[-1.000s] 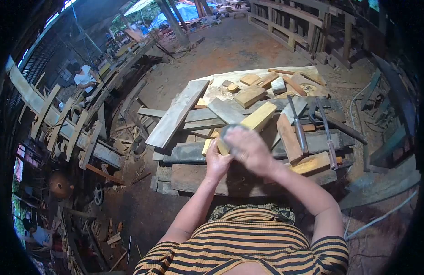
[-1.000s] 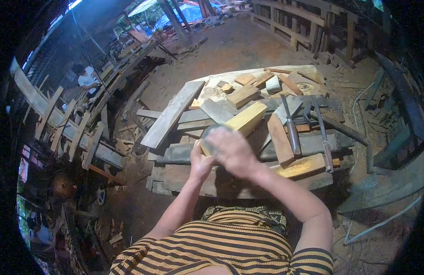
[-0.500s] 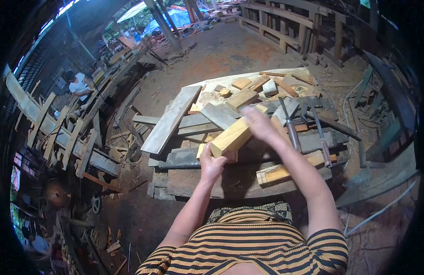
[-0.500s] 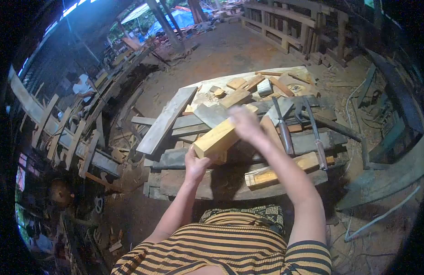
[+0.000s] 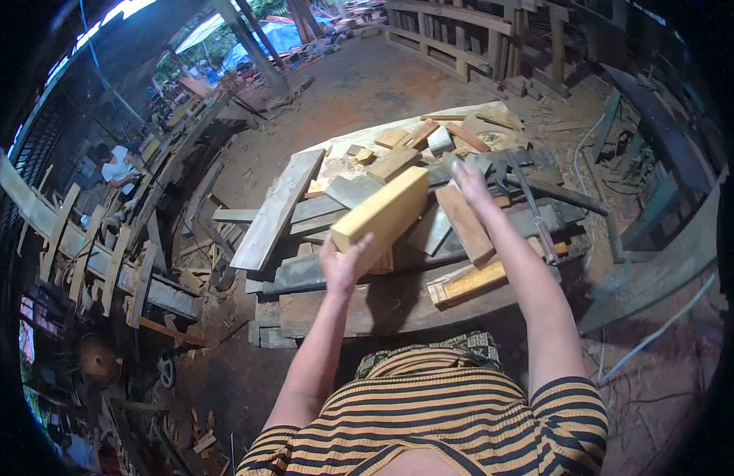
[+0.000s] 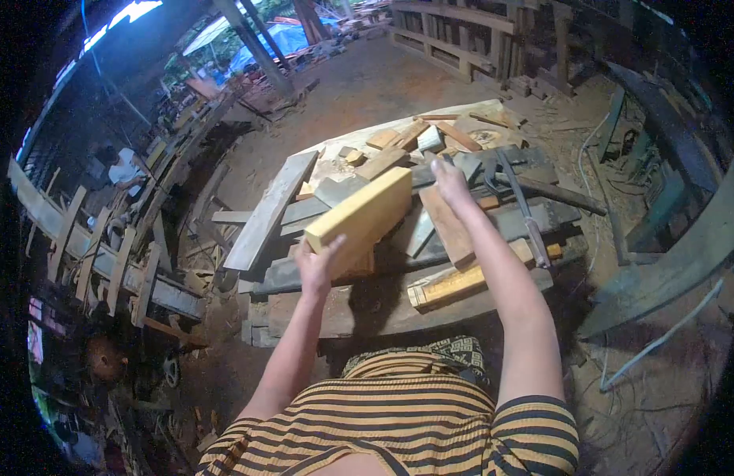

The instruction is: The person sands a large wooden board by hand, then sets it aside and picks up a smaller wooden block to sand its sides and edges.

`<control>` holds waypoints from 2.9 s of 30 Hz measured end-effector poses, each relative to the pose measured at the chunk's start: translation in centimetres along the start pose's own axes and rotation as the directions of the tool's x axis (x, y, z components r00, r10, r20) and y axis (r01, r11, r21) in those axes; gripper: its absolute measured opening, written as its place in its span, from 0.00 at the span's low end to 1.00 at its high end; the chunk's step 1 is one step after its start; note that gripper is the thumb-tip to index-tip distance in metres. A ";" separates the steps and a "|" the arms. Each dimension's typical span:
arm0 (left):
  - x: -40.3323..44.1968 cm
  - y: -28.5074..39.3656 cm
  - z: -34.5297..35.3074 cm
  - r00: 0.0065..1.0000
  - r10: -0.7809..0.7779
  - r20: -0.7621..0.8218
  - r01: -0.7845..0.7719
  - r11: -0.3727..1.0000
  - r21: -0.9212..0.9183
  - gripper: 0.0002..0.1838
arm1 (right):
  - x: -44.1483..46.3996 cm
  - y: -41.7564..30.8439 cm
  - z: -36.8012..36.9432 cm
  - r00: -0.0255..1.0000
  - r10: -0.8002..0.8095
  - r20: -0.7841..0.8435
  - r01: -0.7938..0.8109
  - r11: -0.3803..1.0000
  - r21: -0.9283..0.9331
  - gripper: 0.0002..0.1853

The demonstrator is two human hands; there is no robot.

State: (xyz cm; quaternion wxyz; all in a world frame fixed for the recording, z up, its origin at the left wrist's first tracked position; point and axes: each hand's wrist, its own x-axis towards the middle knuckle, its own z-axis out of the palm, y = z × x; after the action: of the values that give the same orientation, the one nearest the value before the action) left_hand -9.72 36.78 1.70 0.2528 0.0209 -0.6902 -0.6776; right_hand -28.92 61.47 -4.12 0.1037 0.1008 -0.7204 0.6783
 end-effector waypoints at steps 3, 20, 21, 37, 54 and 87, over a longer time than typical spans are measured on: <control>1.6 1.0 -0.6 0.990 -0.127 -0.055 0.118 0.984 -0.136 0.22 | -2.0 -1.1 -2.8 1.000 0.026 -0.012 -0.025 0.997 0.072 0.22; -0.7 -2.1 1.3 0.775 -0.613 0.157 0.546 0.522 -0.655 0.30 | -13.1 -12.8 3.5 0.805 -0.522 0.283 0.585 0.777 -0.232 0.17; -0.3 -3.5 0.8 0.806 -0.565 0.177 0.532 0.559 -0.636 0.33 | -14.3 -13.3 4.9 0.709 -0.600 0.371 0.701 0.659 -0.273 0.18; -0.9 -5.1 0.1 0.850 -0.523 0.066 0.456 0.667 -0.589 0.30 | -8.9 -5.8 1.2 0.881 -0.398 0.254 0.442 0.504 -0.742 0.16; -1.4 -5.6 -0.1 0.863 -0.504 0.049 0.426 0.671 -0.606 0.28 | -5.6 -5.7 4.9 0.943 -0.153 0.296 0.330 0.542 -0.772 0.16; -1.4 -5.8 -0.4 0.847 -0.511 0.148 0.492 0.647 -0.583 0.32 | -10.5 -4.7 0.5 0.906 -0.368 0.208 0.395 0.560 -0.728 0.20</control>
State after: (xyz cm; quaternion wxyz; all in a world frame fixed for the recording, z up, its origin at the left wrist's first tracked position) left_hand -10.19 36.47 -4.23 0.0591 0.1396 -0.4021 -0.9030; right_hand -17.54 60.77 -2.63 0.2687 0.2122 -0.8984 0.2749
